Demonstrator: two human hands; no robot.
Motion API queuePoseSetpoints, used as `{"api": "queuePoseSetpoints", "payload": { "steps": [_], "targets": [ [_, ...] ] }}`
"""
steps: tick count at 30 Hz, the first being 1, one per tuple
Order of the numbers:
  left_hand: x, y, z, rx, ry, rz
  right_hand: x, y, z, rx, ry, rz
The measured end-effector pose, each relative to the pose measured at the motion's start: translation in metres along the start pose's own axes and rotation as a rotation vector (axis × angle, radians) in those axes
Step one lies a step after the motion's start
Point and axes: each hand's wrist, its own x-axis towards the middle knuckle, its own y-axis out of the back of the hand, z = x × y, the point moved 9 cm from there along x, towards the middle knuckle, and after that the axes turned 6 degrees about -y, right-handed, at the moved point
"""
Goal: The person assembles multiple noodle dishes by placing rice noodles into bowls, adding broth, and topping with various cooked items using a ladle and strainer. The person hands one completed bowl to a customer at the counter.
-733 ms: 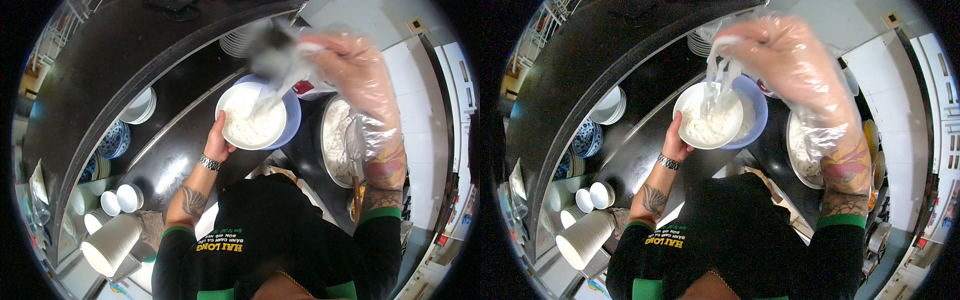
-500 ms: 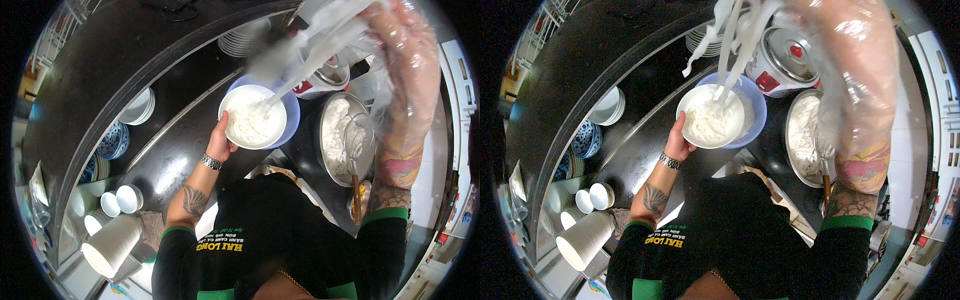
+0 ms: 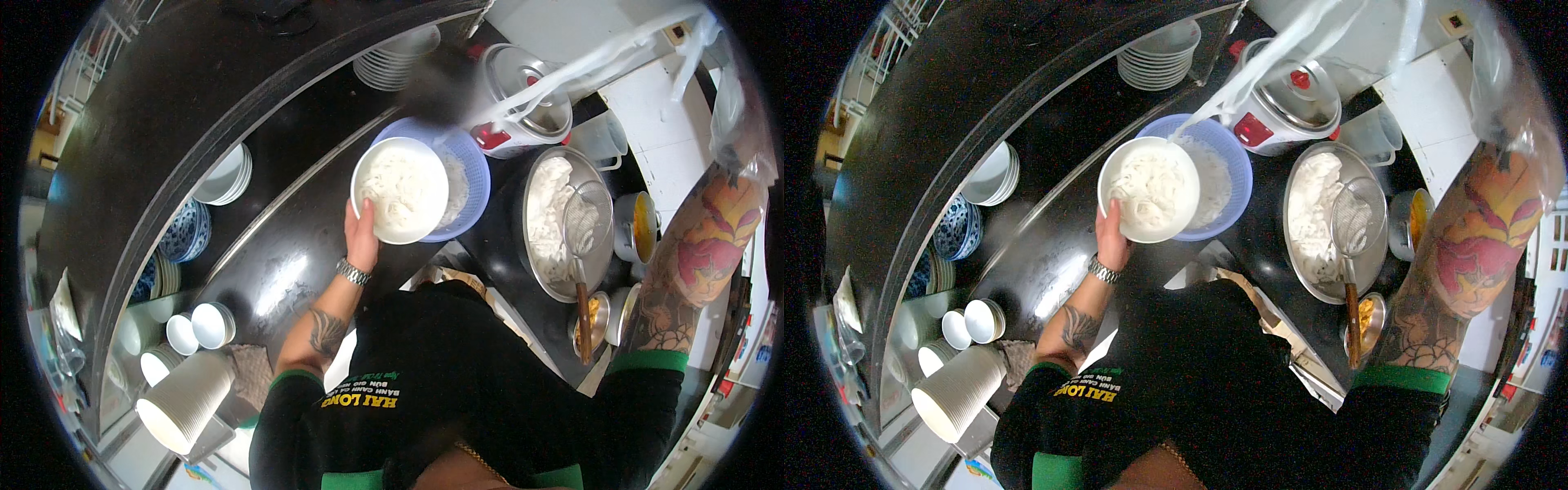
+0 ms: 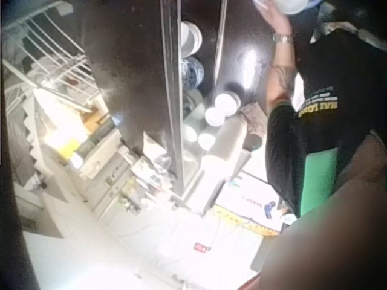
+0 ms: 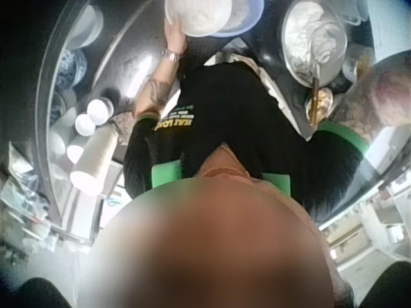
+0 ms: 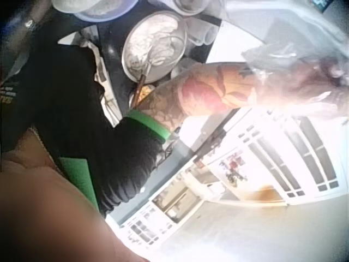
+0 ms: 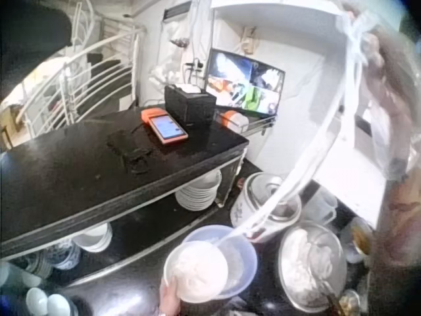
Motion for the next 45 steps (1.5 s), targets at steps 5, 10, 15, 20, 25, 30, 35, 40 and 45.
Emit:
{"api": "queuePoseSetpoints", "payload": {
  "steps": [5,10,15,20,25,30,35,40,45],
  "targets": [
    [-0.032,0.092,-0.014,-0.298,0.097,0.181,-0.012,-0.067,-0.007,0.148,-0.047,-0.252],
    [-0.056,0.155,-0.015,-0.076,0.310,0.168,-0.160,-0.299,0.071,-0.229,0.120,-1.277],
    [-0.073,0.192,-0.033,0.138,0.443,0.364,-0.273,-0.438,0.132,-0.444,-0.039,-0.915],
    [-0.077,0.202,-0.057,0.162,0.492,0.426,-0.308,-0.455,0.161,-0.230,-0.106,-0.915],
    [-0.065,0.208,-0.073,0.127,0.506,0.411,-0.209,-0.361,0.121,0.091,-0.032,-0.771],
    [-0.052,0.207,-0.069,0.271,0.563,0.243,-0.151,-0.302,0.087,-0.061,-0.186,-0.715],
    [0.018,0.255,0.001,0.903,0.342,0.284,-0.195,-0.376,0.125,-0.400,-0.013,-1.070],
    [0.124,0.305,0.026,-0.039,0.369,0.735,-0.276,-0.452,0.147,-0.357,-0.034,-0.895],
    [0.156,0.324,0.023,-0.138,0.307,0.850,-0.320,-0.466,0.165,-0.338,-0.141,-0.945]
  ]
}}
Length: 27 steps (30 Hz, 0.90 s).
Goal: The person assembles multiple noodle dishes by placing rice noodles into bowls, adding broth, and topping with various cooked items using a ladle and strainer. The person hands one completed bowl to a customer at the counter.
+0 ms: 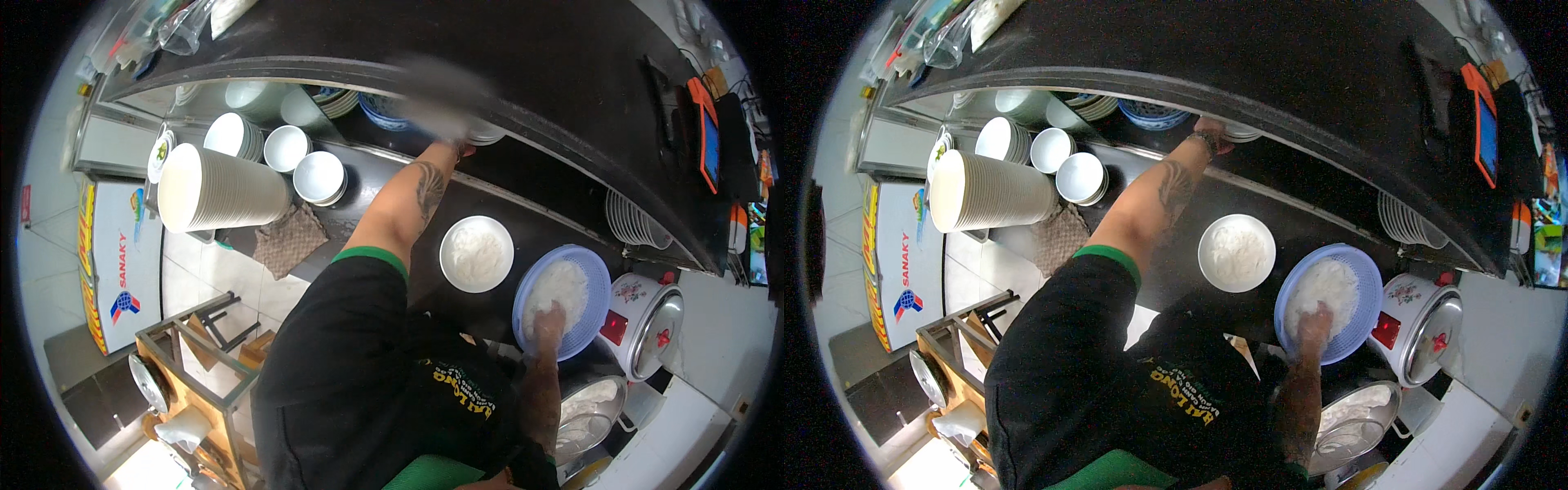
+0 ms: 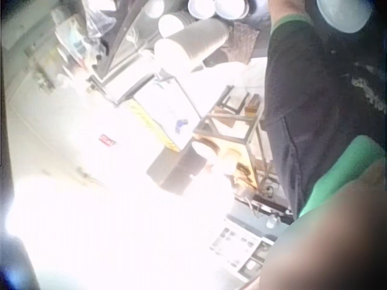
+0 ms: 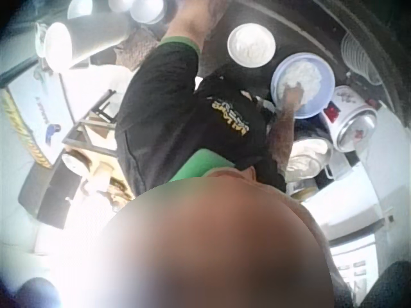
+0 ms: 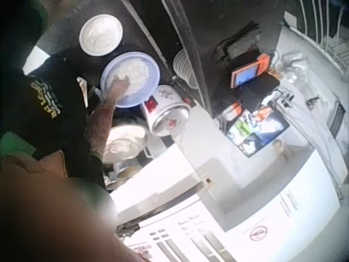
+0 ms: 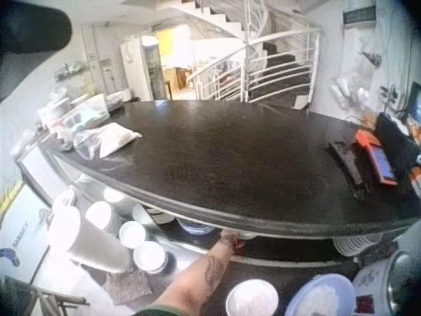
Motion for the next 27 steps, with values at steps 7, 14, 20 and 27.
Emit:
{"api": "queuePoseSetpoints", "payload": {
  "steps": [7,14,20,27],
  "targets": [
    [-0.012,-0.011,0.027,-0.232,-0.033,-0.018,-0.006,0.067,0.038,0.402,0.049,0.203],
    [-0.117,-0.003,0.061,-0.068,-0.201,-0.168,-0.052,0.245,0.005,0.476,0.303,0.536],
    [-0.212,-0.019,0.017,-0.106,0.051,-0.384,-0.087,0.367,-0.032,0.652,0.287,0.428],
    [-0.288,-0.062,-0.035,0.123,0.120,-0.736,-0.136,0.512,-0.053,0.066,0.407,0.820]
  ]
}}
